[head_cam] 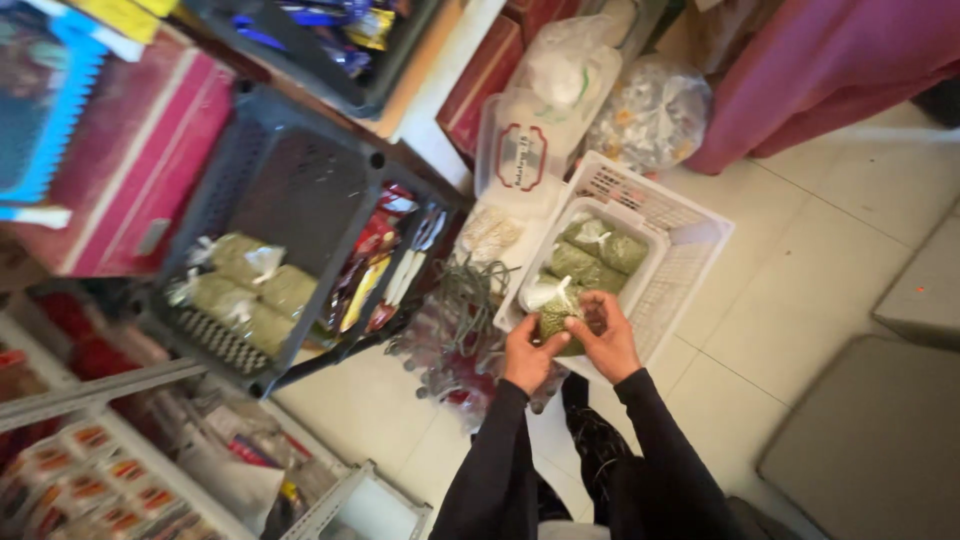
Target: The person picks up small, wrapped packages of green food items from a white basket and places them into a black plastic crate. They repeat this action several times, arranging the packages neatly inside the crate.
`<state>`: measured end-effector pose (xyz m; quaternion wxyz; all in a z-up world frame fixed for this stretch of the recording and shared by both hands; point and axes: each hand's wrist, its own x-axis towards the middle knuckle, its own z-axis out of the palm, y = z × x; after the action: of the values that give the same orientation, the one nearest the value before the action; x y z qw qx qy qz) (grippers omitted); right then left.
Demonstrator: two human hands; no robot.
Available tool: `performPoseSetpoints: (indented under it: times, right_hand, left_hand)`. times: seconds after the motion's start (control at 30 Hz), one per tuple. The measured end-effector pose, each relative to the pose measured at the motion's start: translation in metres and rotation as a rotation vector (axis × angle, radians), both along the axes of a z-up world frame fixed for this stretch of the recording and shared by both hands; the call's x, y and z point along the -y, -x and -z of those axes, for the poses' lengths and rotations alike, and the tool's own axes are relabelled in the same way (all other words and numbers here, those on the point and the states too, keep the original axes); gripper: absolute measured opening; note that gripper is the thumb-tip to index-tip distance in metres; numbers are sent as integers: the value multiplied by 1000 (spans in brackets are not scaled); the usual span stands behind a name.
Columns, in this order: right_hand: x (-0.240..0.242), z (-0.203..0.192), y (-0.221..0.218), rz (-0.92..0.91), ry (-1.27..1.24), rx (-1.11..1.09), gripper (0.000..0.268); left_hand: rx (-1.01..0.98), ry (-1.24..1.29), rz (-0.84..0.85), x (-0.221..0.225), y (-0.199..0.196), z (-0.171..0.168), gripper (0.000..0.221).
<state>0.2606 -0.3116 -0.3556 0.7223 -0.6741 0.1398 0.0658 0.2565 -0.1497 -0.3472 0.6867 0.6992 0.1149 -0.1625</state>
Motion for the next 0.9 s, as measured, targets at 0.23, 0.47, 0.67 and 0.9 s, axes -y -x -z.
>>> performPoseSetpoints:
  times: [0.23,0.47,0.67,0.9]
  right_hand:
    - [-41,-71,25,-263,-278,-156,41]
    - [-85,-122,36,-521,-142,60,26]
    - [-103,-177,34,-649,-518,-110,36]
    - [-115,-151,48,-745,-505,-189,35]
  left_hand:
    - [-15,321,-109,-57,57,-96,37]
    - [41,253,-233,-97,88,-154,39]
    - [183,197,-401,-116,103,-183,39]
    - [166,328,-447,-124,109,-215,37]
